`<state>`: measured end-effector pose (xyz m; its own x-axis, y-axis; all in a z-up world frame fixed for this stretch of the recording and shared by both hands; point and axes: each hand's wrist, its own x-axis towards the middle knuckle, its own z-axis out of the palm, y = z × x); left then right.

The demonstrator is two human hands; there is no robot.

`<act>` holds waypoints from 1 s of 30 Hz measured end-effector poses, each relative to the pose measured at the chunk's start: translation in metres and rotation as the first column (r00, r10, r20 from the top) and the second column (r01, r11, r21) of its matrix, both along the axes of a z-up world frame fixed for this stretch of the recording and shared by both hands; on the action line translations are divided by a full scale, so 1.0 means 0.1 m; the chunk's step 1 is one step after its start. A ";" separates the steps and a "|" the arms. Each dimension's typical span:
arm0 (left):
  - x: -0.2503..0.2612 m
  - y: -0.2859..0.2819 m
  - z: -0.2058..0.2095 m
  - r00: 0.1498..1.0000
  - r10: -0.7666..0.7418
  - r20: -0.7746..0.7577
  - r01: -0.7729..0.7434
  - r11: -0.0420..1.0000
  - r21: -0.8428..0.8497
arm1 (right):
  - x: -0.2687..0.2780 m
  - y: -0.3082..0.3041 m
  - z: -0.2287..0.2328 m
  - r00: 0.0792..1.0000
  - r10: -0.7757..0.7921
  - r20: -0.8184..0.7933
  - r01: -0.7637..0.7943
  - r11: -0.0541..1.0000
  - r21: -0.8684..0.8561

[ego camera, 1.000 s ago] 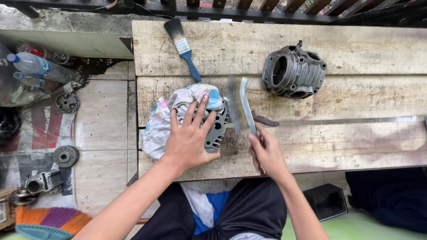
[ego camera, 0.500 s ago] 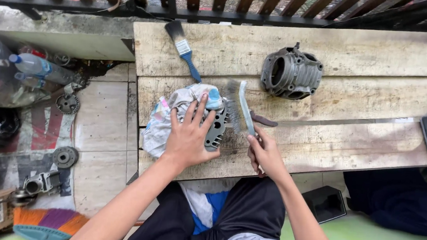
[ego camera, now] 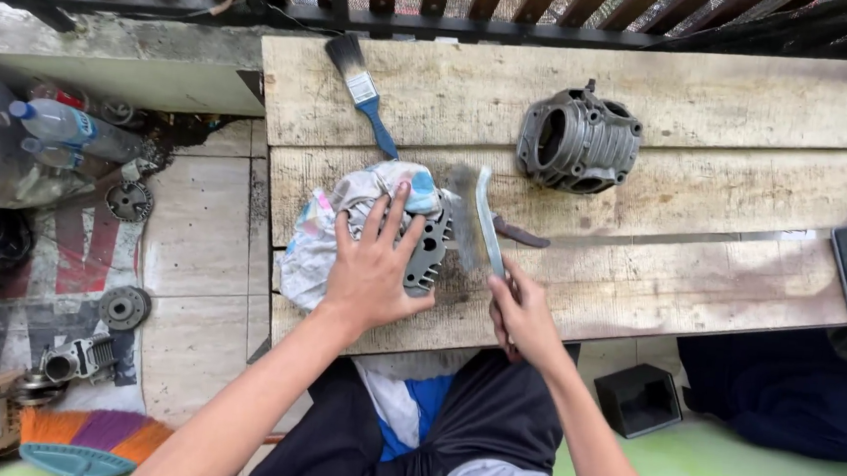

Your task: The person scrubs a metal engine cylinder head with a wire brush while holding it steady with a cloth. They work on the surface of the part, removing grime, and occasionally wipe it with the cloth.

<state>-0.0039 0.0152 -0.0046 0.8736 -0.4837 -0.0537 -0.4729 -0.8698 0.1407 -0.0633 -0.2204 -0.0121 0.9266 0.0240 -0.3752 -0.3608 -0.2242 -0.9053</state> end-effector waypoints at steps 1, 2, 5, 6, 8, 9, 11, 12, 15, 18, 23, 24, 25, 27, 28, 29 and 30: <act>-0.03 0.01 -0.01 1.000 -0.003 -0.008 0.003 1.000 -0.005 | 0.13 0.02 -0.01 1.000 -0.003 -0.008 0.003 1.000 -0.005; -0.06 0.02 -0.01 1.000 -0.003 0.013 0.003 1.000 -0.009 | 0.26 0.03 -0.01 0.999 0.027 0.023 -0.027 1.000 -0.011; -0.02 0.00 -0.02 0.998 -0.014 0.066 0.015 1.000 -0.008 | 0.66 0.06 -0.06 0.995 0.050 0.081 -0.050 0.999 -0.003; -0.01 0.01 -0.03 0.997 -0.013 0.076 0.013 1.000 0.000 | 0.79 0.10 -0.09 0.995 0.056 0.088 -0.057 0.998 0.018; 0.04 0.01 -0.04 0.996 -0.008 0.094 0.008 1.000 -0.006 | 0.66 0.08 -0.09 0.993 0.054 0.101 -0.052 0.998 -0.026; -0.02 0.00 -0.06 0.996 0.005 0.093 -0.003 1.000 -0.023 | 0.53 0.05 -0.09 0.994 0.061 0.094 -0.053 0.995 -0.080; -0.06 0.00 -0.02 0.999 0.009 0.037 -0.008 1.000 -0.029 | 0.10 0.11 0.13 0.996 0.047 0.081 -0.031 0.981 -0.192; -0.03 0.01 0.00 1.000 0.018 -0.002 -0.018 0.999 -0.034 | -0.04 0.15 0.24 0.996 0.038 0.086 -0.010 0.953 -0.303; -0.02 -0.01 -0.01 1.000 0.010 0.019 -0.009 0.999 -0.034 | -0.10 0.10 0.06 0.999 -0.039 0.035 0.042 0.997 -0.067; 0.00 0.00 0.02 1.000 0.005 0.004 -0.005 1.000 -0.021 | 0.24 0.09 -0.08 0.996 0.023 0.085 -0.018 0.998 -0.065; 0.01 -0.05 0.01 0.999 0.024 0.025 -0.025 0.999 0.024 | 0.42 0.02 -0.13 0.999 -0.006 0.048 0.006 1.000 0.012; 0.00 -0.04 0.02 0.999 0.019 0.037 -0.020 0.999 0.033 | 0.42 0.02 -0.14 0.999 -0.012 0.039 0.011 1.000 0.016; -0.01 -0.04 0.02 0.999 0.023 0.036 -0.024 0.999 0.035 | 0.46 0.02 -0.15 0.999 -0.008 0.038 0.007 1.000 0.019; -0.01 -0.04 0.04 0.999 0.024 0.041 -0.025 1.000 0.016 | 0.55 -0.01 -0.18 0.994 0.055 0.099 -0.055 0.998 -0.003; 0.01 -0.04 0.02 0.999 0.024 0.040 -0.024 1.000 0.016 | 0.68 -0.01 -0.18 0.994 0.054 0.097 -0.054 0.999 -0.003; 0.00 -0.04 0.00 0.999 0.023 0.048 -0.024 1.000 0.020 | 0.77 -0.01 -0.18 0.978 0.111 0.175 -0.096 0.991 -0.091; -0.01 -0.03 -0.01 0.998 0.023 0.056 -0.024 0.999 0.023 | 0.86 -0.01 -0.18 0.954 0.174 0.246 -0.131 0.975 -0.181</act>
<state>-0.0045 0.0118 -0.0058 0.8866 -0.4623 -0.0161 -0.4590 -0.8835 0.0938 0.0228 -0.2210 -0.0305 0.9823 0.1315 -0.1333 -0.0688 -0.4084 -0.9102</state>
